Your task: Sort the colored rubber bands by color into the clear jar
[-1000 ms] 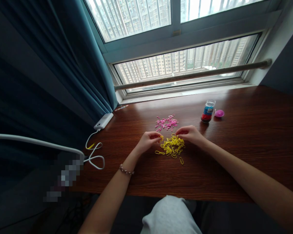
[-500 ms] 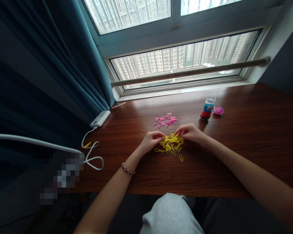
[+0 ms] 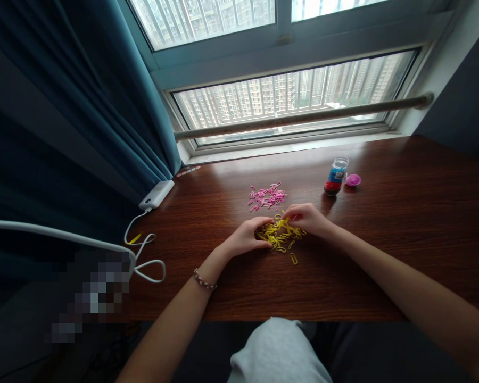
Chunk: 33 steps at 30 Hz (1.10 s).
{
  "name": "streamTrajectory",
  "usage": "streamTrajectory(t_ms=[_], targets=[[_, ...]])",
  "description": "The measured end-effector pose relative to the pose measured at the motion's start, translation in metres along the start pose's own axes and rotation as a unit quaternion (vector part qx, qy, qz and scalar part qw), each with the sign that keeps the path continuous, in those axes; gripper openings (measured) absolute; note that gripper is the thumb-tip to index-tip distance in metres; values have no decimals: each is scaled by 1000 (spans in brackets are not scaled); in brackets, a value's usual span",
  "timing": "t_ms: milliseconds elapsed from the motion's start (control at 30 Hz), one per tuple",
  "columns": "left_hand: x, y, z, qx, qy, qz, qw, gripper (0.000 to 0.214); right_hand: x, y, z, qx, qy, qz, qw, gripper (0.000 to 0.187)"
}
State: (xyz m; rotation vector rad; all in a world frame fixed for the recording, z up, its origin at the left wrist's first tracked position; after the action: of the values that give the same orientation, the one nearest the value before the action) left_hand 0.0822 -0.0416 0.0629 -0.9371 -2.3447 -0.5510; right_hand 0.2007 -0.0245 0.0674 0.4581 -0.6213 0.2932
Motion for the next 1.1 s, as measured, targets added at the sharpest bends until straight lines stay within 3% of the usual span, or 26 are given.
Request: streamTrajectory(t_ms=[67,133,267,467,567,800,900,1000,1100], targets=[[0,0,-1,-9,7,-4,1000,52,4,1,-8,-38,40,-19,998,18],[0,1,-2,-14,22,-10,1000,40,-1,0,-9,-52,67,2,996,21],[2,1,0,-10,36,-33,999,23,-7,0,1,-21,50,25,998,24],[28,-1,13,21,-4,-150,989,22,14,-1,11,18,-31,-62,997,12],[36,-3,20,36,-37,-188,981,24,14,-2,15,39,-80,-60,994,9],[20,-1,20,37,-55,-126,990,20,-6,-3,22,94,-50,25,994,15],[38,-4,23,24,-4,-184,983,16,3,-1,9,57,-53,-13,997,16],[65,-9,43,69,69,-262,960,15,18,2,-17,-23,-74,-82,994,16],[76,0,71,127,99,-243,957,27,17,12,-37,-78,-94,-82,989,14]])
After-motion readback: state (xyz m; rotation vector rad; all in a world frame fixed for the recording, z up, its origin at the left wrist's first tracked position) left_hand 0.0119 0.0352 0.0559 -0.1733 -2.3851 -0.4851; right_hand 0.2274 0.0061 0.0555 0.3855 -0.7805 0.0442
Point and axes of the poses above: each hand's wrist, its own y-axis towards the middle knuckle, its own x-axis out of the back of the hand, z = x × y, the point moved 10 cm from there along y, towards the middle knuckle, and after that the axes turned 6 degrees about -y, right-handed, at the moved point
